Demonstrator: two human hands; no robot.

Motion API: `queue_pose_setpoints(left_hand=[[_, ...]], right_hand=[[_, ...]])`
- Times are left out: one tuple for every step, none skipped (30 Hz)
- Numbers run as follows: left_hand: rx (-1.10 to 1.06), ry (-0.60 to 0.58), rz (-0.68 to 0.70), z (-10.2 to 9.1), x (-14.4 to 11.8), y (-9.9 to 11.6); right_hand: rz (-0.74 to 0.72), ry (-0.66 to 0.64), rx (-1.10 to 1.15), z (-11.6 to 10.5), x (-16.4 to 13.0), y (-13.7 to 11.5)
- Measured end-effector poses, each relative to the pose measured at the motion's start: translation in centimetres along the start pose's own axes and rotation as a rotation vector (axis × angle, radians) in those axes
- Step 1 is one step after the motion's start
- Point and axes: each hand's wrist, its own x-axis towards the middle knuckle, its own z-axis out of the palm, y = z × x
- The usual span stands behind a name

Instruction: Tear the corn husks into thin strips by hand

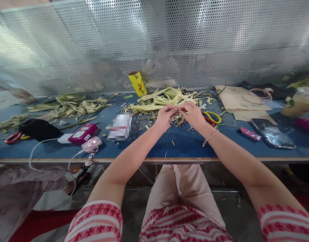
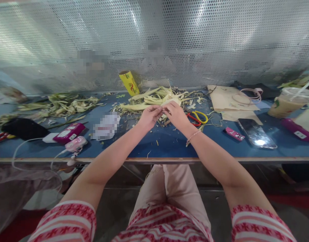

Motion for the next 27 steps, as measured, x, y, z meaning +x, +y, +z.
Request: queue_pose_setpoints(left_hand=[[-0.011, 0.008, -0.020, 0.09, -0.03, 0.08], [-0.019, 0.014, -0.040, 0.18, -0.06, 0.15], [-0.027, 0.019, -0.058, 0.26, -0.09, 0.22], [-0.034, 0.024, -0.072, 0.32, -0.11, 0.27], [-0.043, 0.027, -0.080, 0.38, -0.14, 0.31], [-0.053, 0.028, -0.083, 0.42, -0.17, 0.34], [-0.062, 0.027, -0.082, 0.45, -0.19, 0.35], [-0.070, 0.024, -0.078, 0.47, -0.21, 0.35], [-0.074, 0.018, -0.072, 0.48, -0.23, 0.33], [-0.077, 0.009, -0.068, 0.50, -0.25, 0.31], [-0.080, 0.001, -0.068, 0.51, -0.26, 0.28], [-0.082, -0.007, -0.070, 0.52, -0.27, 0.26], [-0.083, -0.013, -0.073, 0.53, -0.28, 0.24], [-0.083, -0.018, -0.076, 0.55, -0.29, 0.24], [-0.081, -0.022, -0.076, 0.56, -0.31, 0.24], [-0.079, -0.027, -0.074, 0.58, -0.33, 0.24], [-0.078, -0.033, -0.070, 0.59, -0.37, 0.25], [-0.077, -0.038, -0.067, 0.60, -0.40, 0.27], [-0.076, -0.040, -0.064, 0.61, -0.44, 0.28], [-0.073, -0.039, -0.061, 0.61, -0.48, 0.29], [-0.068, -0.036, -0.058, 0.60, -0.52, 0.30], [-0.062, -0.032, -0.055, 0.58, -0.55, 0.31], [-0.058, -0.029, -0.053, 0.56, -0.57, 0.32], [-0.056, -0.028, -0.053, 0.53, -0.59, 0.33], [-0.059, -0.030, -0.057, 0.50, -0.60, 0.34], [-0.065, -0.034, -0.064, 0.48, -0.61, 0.37], [-0.071, -0.037, -0.071, 0.47, -0.62, 0.39]], right_hand=[[-0.010, 0.003, -0.009, -0.05, 0.02, -0.03], [-0.019, 0.005, -0.019, -0.09, 0.04, -0.06], [-0.026, 0.007, -0.027, -0.14, 0.06, -0.09], [-0.031, 0.011, -0.033, -0.18, 0.07, -0.11], [-0.032, 0.015, -0.037, -0.23, 0.07, -0.12], [-0.030, 0.022, -0.039, -0.27, 0.07, -0.11], [-0.028, 0.030, -0.040, -0.32, 0.07, -0.09], [-0.025, 0.037, -0.038, -0.36, 0.06, -0.05], [-0.025, 0.044, -0.035, -0.40, 0.06, 0.00], [-0.025, 0.050, -0.029, -0.43, 0.05, 0.06], [-0.027, 0.054, -0.021, -0.46, 0.05, 0.12], [-0.028, 0.058, -0.014, -0.48, 0.06, 0.17], [-0.027, 0.059, -0.008, -0.51, 0.07, 0.20], [-0.023, 0.061, -0.006, -0.53, 0.07, 0.20], [-0.017, 0.064, -0.007, -0.55, 0.09, 0.17], [-0.011, 0.073, -0.010, -0.58, 0.10, 0.11], [-0.009, 0.085, -0.013, -0.61, 0.11, 0.03], [-0.010, 0.098, -0.014, -0.65, 0.12, -0.05], [-0.012, 0.110, -0.014, -0.69, 0.12, -0.14], [-0.015, 0.119, -0.013, -0.73, 0.13, -0.20], [-0.017, 0.125, -0.012, -0.77, 0.14, -0.25], [-0.017, 0.126, -0.010, -0.81, 0.16, -0.27], [-0.016, 0.123, -0.010, -0.85, 0.18, -0.26], [-0.017, 0.120, -0.011, -0.89, 0.21, -0.24], [-0.019, 0.115, -0.012, -0.93, 0.24, -0.20], [-0.023, 0.108, -0.014, -0.97, 0.26, -0.15], [-0.026, 0.101, -0.018, -1.02, 0.29, -0.09]])
